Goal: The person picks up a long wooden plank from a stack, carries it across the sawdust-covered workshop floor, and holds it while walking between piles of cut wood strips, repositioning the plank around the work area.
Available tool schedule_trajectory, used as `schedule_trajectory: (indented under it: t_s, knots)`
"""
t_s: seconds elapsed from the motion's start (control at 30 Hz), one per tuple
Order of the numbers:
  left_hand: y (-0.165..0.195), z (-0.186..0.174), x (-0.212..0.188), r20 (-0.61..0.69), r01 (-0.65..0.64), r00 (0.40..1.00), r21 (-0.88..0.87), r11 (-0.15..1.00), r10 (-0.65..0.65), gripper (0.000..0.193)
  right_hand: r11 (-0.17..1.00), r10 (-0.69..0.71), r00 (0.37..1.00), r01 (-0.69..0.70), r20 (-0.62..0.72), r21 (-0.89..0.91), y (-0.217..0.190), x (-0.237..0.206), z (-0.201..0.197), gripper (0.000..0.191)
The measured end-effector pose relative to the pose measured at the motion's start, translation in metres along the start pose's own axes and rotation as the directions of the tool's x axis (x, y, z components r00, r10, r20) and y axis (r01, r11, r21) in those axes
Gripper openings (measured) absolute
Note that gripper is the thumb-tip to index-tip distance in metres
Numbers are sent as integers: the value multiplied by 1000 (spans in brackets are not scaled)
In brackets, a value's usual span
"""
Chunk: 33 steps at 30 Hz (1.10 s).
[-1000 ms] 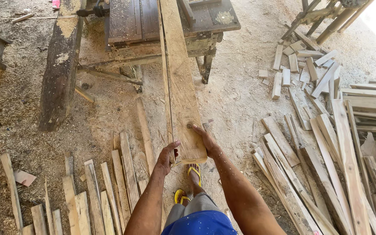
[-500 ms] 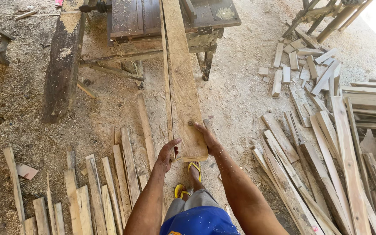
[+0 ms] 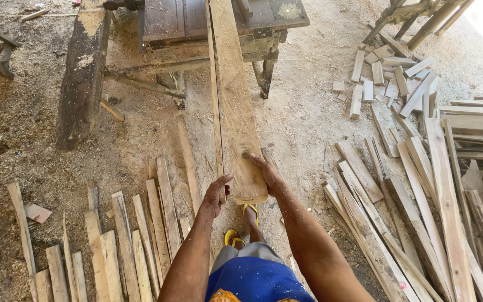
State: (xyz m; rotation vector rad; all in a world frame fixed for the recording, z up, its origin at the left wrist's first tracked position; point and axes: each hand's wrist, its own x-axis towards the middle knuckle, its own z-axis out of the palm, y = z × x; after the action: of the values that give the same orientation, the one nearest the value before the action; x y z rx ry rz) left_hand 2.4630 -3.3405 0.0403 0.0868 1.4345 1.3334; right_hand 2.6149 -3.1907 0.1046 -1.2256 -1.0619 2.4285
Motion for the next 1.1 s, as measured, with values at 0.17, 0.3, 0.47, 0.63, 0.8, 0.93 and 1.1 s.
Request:
schedule_trajectory:
  t_s: [0.17, 0.3, 0.47, 0.63, 0.8, 0.93, 1.1]
  knots:
    - [-8, -3, -1, 6, -17, 1000, 2, 1000, 17, 81, 999, -32, 999, 31, -4, -38, 6, -5, -1, 68]
    - [-16, -5, -4, 11, -16, 1000, 10, 1000, 16, 82, 1000, -23, 1000, 23, 9, 9, 11, -10, -1, 65]
    - [-23, -7, -10, 17, -23, 1000, 0, 1000, 23, 82, 999, -28, 999, 28, 15, 21, 16, -22, 0, 63]
    - [-29, -8, -22, 17, -18, 1000, -4, 1000, 18, 81, 1000, -4, 1000, 5, 7, -4, 22, -34, 1, 65]
    - [-34, -8, -35, 16, -14, 1000, 2, 1000, 14, 81, 999, 11, 1000, -11, 6, -43, 31, -42, -2, 67]
    - [-37, -6, -45, 32, -43, 999, 1, 999, 43, 80, 998, 10, 999, -8, 43, -58, 38, -48, -5, 70]
    - [-39, -4, -59, -3, 9, 1000, 39, 999, -8, 80, 999, 16, 999, -15, 30, -42, 46, -53, -7, 71]
